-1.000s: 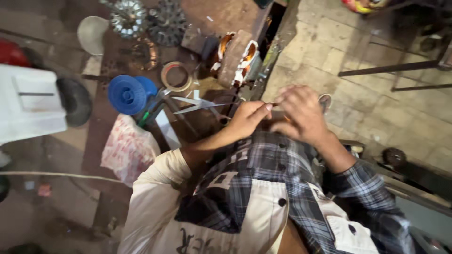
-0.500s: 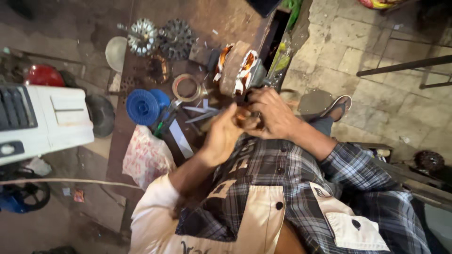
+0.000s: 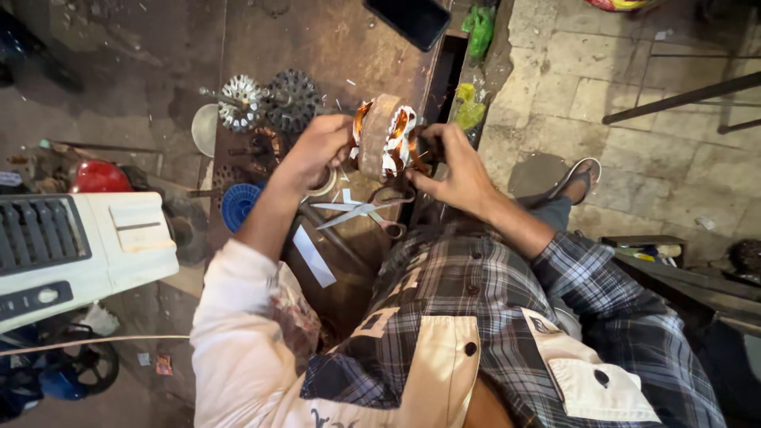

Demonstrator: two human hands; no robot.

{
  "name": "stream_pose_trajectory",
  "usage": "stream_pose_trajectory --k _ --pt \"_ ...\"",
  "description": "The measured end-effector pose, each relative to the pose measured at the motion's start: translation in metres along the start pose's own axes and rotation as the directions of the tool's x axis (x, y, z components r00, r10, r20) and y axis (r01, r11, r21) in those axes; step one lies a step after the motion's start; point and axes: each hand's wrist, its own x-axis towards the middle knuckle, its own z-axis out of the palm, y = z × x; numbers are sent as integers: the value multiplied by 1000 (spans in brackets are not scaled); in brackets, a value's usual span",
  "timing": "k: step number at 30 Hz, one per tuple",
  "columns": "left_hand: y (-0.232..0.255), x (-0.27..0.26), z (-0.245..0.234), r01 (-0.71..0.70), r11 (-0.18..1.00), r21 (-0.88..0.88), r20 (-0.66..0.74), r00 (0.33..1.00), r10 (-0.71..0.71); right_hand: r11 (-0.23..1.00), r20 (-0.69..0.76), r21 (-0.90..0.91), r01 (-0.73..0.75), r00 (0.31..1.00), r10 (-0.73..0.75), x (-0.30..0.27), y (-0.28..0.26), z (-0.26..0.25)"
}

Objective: The person cuts a piece of white paper with scissors and then uses it to wrap and secure copper wire coils on a cylindrical electrical component. They repeatedly adjust the wire and paper, using both hands to manipulate the assembly on a workbench.

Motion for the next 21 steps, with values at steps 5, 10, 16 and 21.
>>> stream_pose_trajectory --k 5,10,16,21 --pt "-5 37 9 -152 987 -41 345 925 157 899 93 -404 168 985 -142 18 -27 -7" --pt "4 36 21 -56 994 -95 230 970 76 912 151 -368 184 979 -137 20 -39 -14" --pt "1 31 22 -46 981 -186 268 959 96 985 7 154 -77 997 77 20 -26 -17" --pt "-21 37 -15 47 952 -301 315 948 53 990 -129 1 141 982 -139 32 -10 -3"
